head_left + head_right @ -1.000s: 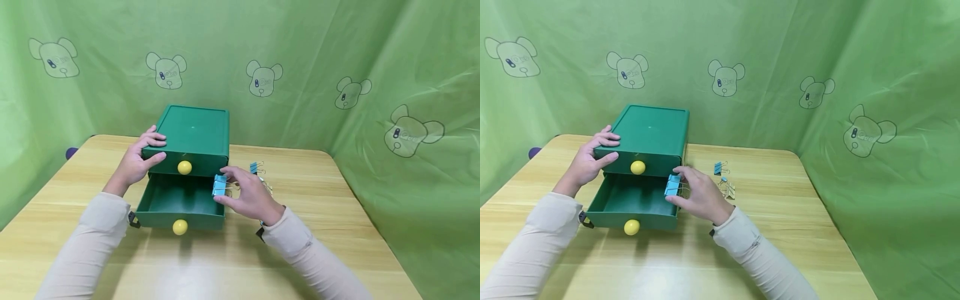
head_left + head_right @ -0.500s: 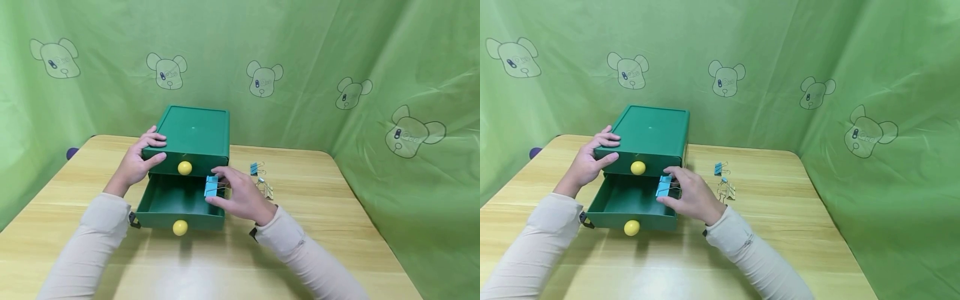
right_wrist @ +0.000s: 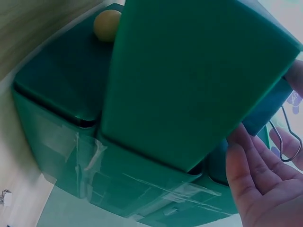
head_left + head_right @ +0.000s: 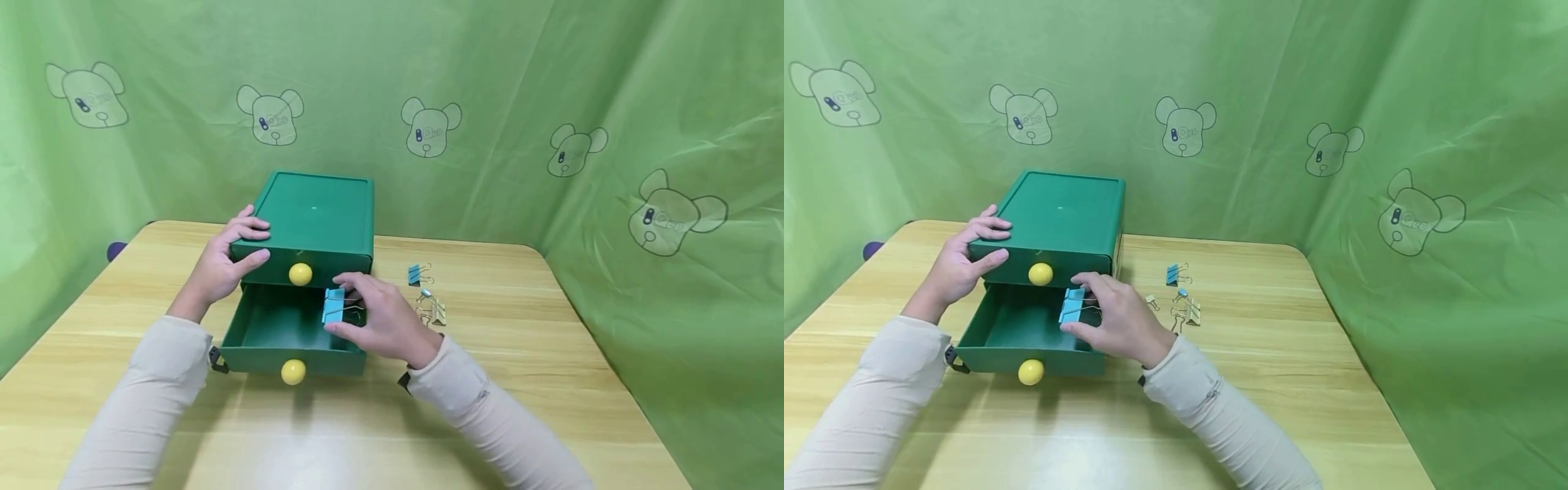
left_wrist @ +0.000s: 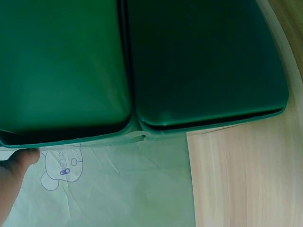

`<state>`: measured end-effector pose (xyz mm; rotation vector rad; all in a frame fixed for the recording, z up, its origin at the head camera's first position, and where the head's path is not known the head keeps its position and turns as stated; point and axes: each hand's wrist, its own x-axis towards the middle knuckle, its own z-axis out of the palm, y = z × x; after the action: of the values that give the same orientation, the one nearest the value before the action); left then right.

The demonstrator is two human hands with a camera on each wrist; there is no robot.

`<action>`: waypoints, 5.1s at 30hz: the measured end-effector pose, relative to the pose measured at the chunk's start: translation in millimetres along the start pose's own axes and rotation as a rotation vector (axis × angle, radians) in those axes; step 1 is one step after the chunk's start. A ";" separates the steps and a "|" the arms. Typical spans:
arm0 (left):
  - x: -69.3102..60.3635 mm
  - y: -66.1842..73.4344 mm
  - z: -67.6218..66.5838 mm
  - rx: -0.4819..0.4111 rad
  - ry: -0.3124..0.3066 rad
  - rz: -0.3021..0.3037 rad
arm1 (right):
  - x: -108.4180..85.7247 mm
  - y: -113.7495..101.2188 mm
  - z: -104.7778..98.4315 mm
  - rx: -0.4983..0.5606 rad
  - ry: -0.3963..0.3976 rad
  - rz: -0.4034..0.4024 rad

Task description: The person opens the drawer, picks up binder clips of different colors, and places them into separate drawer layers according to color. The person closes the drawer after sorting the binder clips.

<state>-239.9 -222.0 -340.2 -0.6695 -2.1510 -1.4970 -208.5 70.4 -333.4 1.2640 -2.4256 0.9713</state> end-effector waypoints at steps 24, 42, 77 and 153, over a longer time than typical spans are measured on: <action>-1.1 -0.4 0.2 -0.004 0.006 -0.008 | -2.5 3.3 3.0 0.033 -0.022 0.059; -3.2 -2.6 0.8 -0.027 0.017 0.018 | -10.1 22.6 -16.8 -0.038 0.079 0.033; -0.8 -2.3 1.8 -0.025 0.022 0.025 | -0.8 136.8 -33.5 -0.165 -0.087 0.502; -0.8 -0.3 4.0 -0.014 0.029 0.013 | -7.3 196.9 -14.6 -0.259 -0.114 0.699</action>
<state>-239.7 -218.5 -342.1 -0.6613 -2.1124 -1.5072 -362.4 164.4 -414.2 0.3830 -3.0284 0.6910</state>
